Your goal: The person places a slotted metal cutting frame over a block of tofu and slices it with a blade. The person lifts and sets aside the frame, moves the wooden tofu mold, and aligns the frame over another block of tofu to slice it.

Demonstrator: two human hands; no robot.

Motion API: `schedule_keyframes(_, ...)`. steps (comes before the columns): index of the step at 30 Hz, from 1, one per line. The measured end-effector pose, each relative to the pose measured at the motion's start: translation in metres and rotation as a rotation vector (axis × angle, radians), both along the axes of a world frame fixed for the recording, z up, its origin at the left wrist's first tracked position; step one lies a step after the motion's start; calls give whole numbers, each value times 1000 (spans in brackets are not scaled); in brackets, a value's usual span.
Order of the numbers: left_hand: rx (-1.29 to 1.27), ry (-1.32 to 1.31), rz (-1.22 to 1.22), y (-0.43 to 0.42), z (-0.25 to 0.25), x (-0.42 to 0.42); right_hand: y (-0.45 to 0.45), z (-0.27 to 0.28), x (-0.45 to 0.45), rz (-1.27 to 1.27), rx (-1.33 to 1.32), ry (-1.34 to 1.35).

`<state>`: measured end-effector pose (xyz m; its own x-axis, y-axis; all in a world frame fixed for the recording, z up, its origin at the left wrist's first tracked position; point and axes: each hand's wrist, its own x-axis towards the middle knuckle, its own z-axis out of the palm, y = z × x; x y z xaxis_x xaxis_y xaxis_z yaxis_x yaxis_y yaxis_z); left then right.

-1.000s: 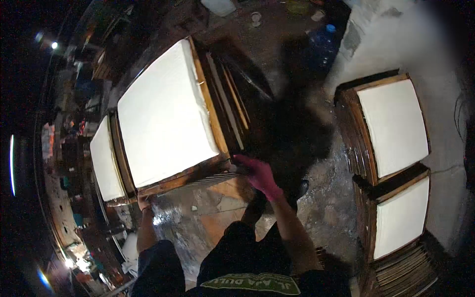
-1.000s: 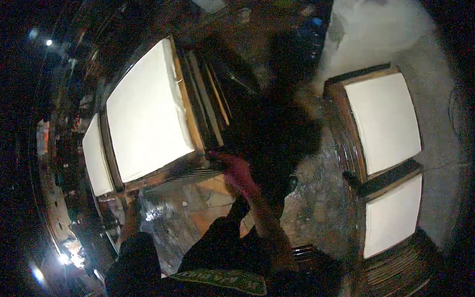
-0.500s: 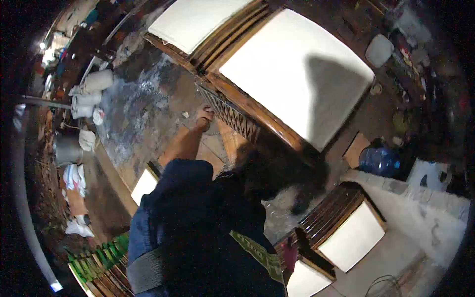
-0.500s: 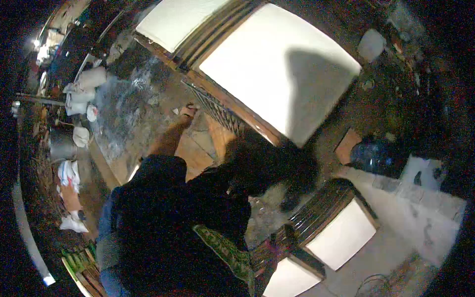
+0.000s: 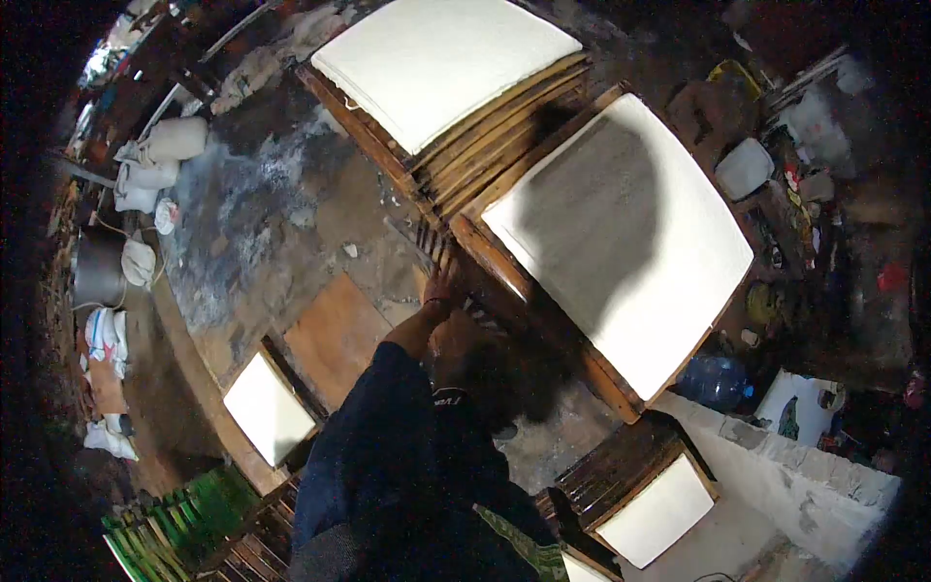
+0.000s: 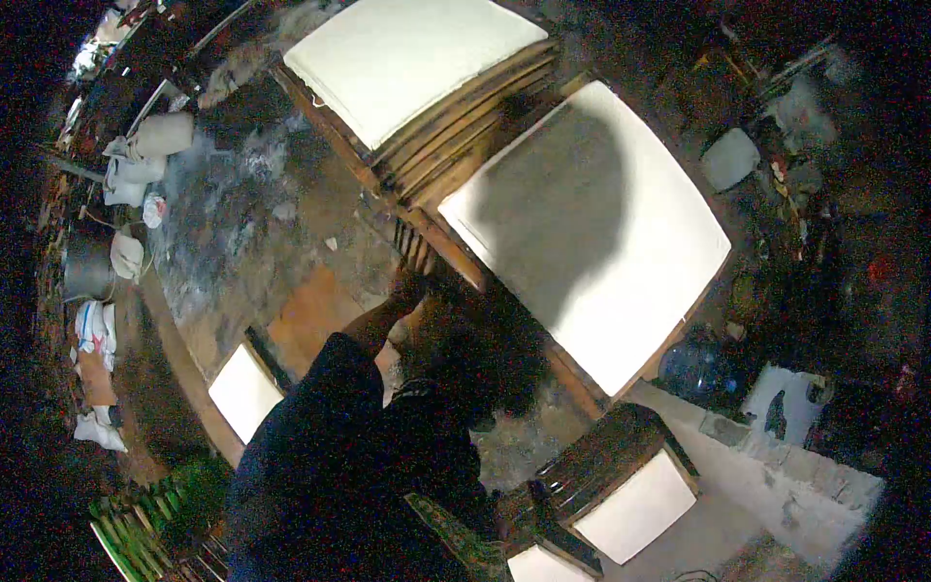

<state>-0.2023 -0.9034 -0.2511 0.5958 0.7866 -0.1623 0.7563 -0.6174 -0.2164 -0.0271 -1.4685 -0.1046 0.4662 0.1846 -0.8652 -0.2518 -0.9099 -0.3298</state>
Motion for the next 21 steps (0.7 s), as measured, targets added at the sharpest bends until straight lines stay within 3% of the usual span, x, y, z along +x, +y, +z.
schedule_keyframes(3, -147, -208, -68, 4, -35, -44, 17, 9, -10, -4, 16, -24)
schedule_keyframes(7, -294, -663, -232, -10, -36, -105, 23, 21, -24, 8, 78, -108)
schedule_keyframes(9, -155, -672, -383, -7, -18, -122, 35, 28, -23, 54, 125, -237)
schedule_keyframes(11, -145, -613, -446, -3, 34, -129, 51, 30, -15, 79, 163, -456)
schedule_keyframes(12, -197, -534, -465, -6, 93, -130, 59, 31, -11, 93, 174, -568)
schedule_keyframes(14, -194, -377, -605, -13, 218, -134, 74, 25, 3, -122, 689, -421)
schedule_keyframes(15, -187, -372, -600, -24, 265, -134, 102, 35, 11, -106, 833, -452)
schedule_keyframes(17, -192, -674, -601, -46, 347, -132, 145, 109, 8, 58, 975, -424)
schedule_keyframes(20, -26, -753, -657, -71, 453, -134, 174, 165, 6, 250, 1029, -479)
schedule_keyframes(21, 8, -716, -653, -78, 488, -135, 185, 177, 5, 318, 1213, -456)
